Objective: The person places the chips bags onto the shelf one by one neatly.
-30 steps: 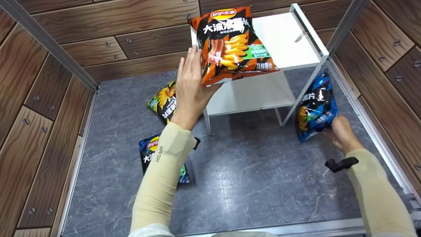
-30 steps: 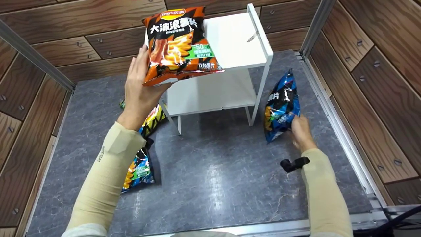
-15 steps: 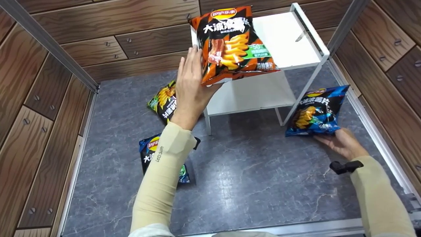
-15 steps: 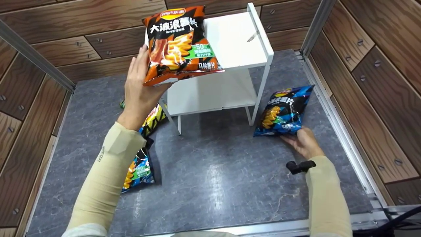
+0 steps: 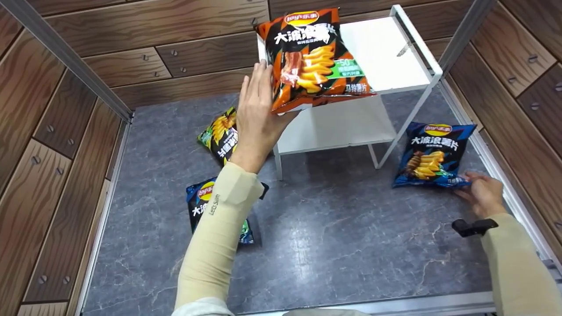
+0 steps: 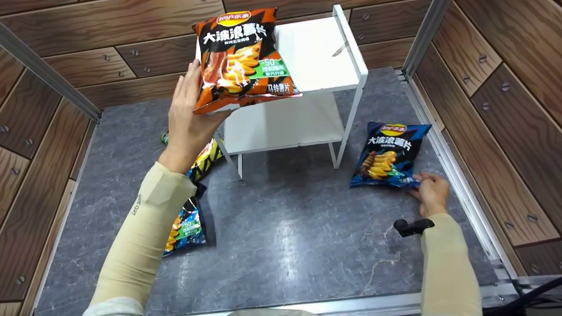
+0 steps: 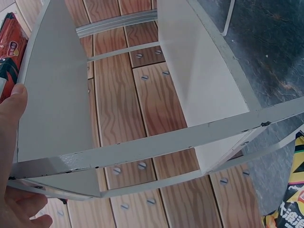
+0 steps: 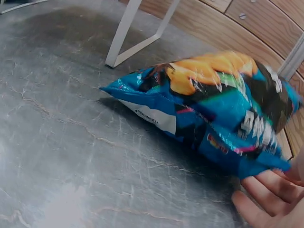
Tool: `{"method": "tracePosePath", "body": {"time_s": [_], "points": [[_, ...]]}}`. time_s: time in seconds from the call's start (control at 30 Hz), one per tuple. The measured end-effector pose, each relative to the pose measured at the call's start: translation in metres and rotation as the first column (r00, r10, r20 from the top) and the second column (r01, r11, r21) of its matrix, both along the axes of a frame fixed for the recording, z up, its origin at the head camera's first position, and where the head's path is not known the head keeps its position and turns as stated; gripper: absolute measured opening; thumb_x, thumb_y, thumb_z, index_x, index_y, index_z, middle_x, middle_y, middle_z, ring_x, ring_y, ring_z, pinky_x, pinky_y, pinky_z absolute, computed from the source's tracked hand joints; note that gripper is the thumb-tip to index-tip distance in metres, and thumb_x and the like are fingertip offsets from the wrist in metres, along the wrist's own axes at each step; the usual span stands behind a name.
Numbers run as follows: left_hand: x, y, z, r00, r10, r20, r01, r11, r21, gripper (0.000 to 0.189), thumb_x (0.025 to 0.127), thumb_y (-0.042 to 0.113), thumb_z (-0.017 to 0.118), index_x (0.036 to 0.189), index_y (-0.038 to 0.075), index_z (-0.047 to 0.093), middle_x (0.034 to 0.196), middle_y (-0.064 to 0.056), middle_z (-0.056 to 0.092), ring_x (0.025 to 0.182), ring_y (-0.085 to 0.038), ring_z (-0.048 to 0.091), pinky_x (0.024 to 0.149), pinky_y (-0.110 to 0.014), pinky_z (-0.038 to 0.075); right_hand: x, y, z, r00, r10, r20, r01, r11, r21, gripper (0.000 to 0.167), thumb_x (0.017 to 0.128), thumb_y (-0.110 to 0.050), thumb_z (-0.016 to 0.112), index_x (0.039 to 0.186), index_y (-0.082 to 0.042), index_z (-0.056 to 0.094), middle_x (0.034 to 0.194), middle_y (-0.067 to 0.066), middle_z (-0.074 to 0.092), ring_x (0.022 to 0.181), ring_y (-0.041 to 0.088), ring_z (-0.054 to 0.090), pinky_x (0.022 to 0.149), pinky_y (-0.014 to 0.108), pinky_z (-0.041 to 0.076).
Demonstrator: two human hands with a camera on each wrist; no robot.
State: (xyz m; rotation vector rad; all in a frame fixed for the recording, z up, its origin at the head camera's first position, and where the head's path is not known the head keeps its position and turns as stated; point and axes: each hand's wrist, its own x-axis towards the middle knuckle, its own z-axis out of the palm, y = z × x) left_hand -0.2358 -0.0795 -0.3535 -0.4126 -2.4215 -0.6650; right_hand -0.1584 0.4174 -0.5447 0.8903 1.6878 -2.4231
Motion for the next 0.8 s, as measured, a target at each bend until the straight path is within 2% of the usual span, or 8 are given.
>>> {"method": "tracePosePath", "body": {"time_s": [0.07,0.1,0.17,0.3,0.4,0.53,0.67,0.8], "points": [[0.0,0.0,0.0,1.0,0.004,0.0,-0.004,1.0,-0.002,0.096,0.078,0.052,0.079,0.148,-0.002,0.041,0.158,-0.016,0.038,0.149,-0.026,0.033,0.126,-0.035,0.018,-0.002,-0.001,0.0,1.0,0.011,-0.004,-0.01,0.984,0.175,0.031,0.099,0.004,0.029,0.095,-0.011,0.056,0.074,-0.012,0.065,0.07,-0.002,0.064,0.064,0.019,0.058],[0.0,0.0,0.0,1.0,0.005,0.002,-0.005,1.0,-0.002,0.096,0.078,0.052,0.08,0.148,-0.002,0.041,0.157,-0.016,0.038,0.149,-0.026,0.033,0.126,-0.035,0.018,-0.004,-0.002,0.001,0.999,0.032,0.007,-0.033,0.955,0.296,0.029,0.1,0.0,0.03,0.103,-0.008,0.057,0.077,-0.015,0.064,0.072,-0.005,0.061,0.066,0.015,0.055],[0.0,0.0,0.0,1.0,0.006,0.003,-0.006,1.0,-0.004,0.096,0.078,0.052,0.08,0.148,-0.002,0.041,0.157,-0.016,0.038,0.149,-0.026,0.033,0.126,-0.036,0.019,-0.008,-0.004,0.004,0.995,0.071,0.063,-0.094,0.829,0.552,0.031,0.102,-0.007,0.031,0.12,-0.001,0.055,0.092,-0.008,0.066,0.08,-0.005,0.056,0.073,0.011,0.049],[0.0,0.0,0.0,1.0,-0.001,0.0,0.001,1.0,0.004,0.096,0.078,0.052,0.079,0.147,-0.002,0.041,0.157,-0.017,0.039,0.149,-0.026,0.034,0.126,-0.037,0.02,-0.018,-0.014,0.011,0.99,0.122,0.067,-0.122,0.532,0.838,0.051,0.105,-0.018,0.031,0.147,0.01,0.033,0.14,0.027,0.048,0.123,0.03,0.052,0.11,0.037,0.042],[0.0,-0.001,-0.001,1.0,-0.004,-0.001,0.004,1.0,0.02,0.096,0.079,0.053,0.078,0.147,-0.002,0.041,0.157,-0.017,0.039,0.149,-0.027,0.034,0.126,-0.037,0.02,-0.025,-0.028,0.014,0.971,0.232,-0.049,-0.05,0.401,0.915,0.052,0.103,-0.015,0.04,0.147,0.011,0.031,0.154,0.036,0.027,0.143,0.052,0.026,0.121,0.059,0.019],[-0.001,-0.001,-0.001,1.0,-0.007,-0.003,0.007,1.0,0.03,0.095,0.079,0.053,0.078,0.147,-0.002,0.041,0.157,-0.017,0.039,0.148,-0.027,0.034,0.125,-0.038,0.021,-0.031,-0.047,0.014,0.897,0.429,-0.104,0.012,0.211,0.977,0.06,0.096,-0.01,0.055,0.147,0.011,0.031,0.159,0.032,0.019,0.145,0.053,0.018,0.122,0.062,0.012],[-0.001,0.0,-0.001,1.0,-0.007,-0.006,0.007,1.0,0.028,0.095,0.079,0.054,0.078,0.147,-0.002,0.041,0.157,-0.017,0.039,0.148,-0.027,0.034,0.125,-0.039,0.023,-0.034,-0.06,0.01,0.826,0.563,-0.011,-0.025,0.056,0.998,0.079,0.092,-0.019,0.065,0.152,0.01,0.021,0.162,0.029,0.01,0.149,0.05,0.011,0.123,0.059,0.007],[-0.001,0.001,-0.001,1.0,-0.006,-0.008,0.006,1.0,0.02,0.096,0.079,0.055,0.077,0.147,-0.002,0.041,0.157,-0.017,0.039,0.148,-0.026,0.034,0.125,-0.037,0.021,-0.031,-0.063,-0.002,0.793,0.595,0.132,-0.118,-0.061,0.991,0.099,0.091,-0.037,0.068,0.156,0.007,0.007,0.163,0.029,-0.001,0.151,0.048,0.001,0.124,0.057,-0.002]]}}
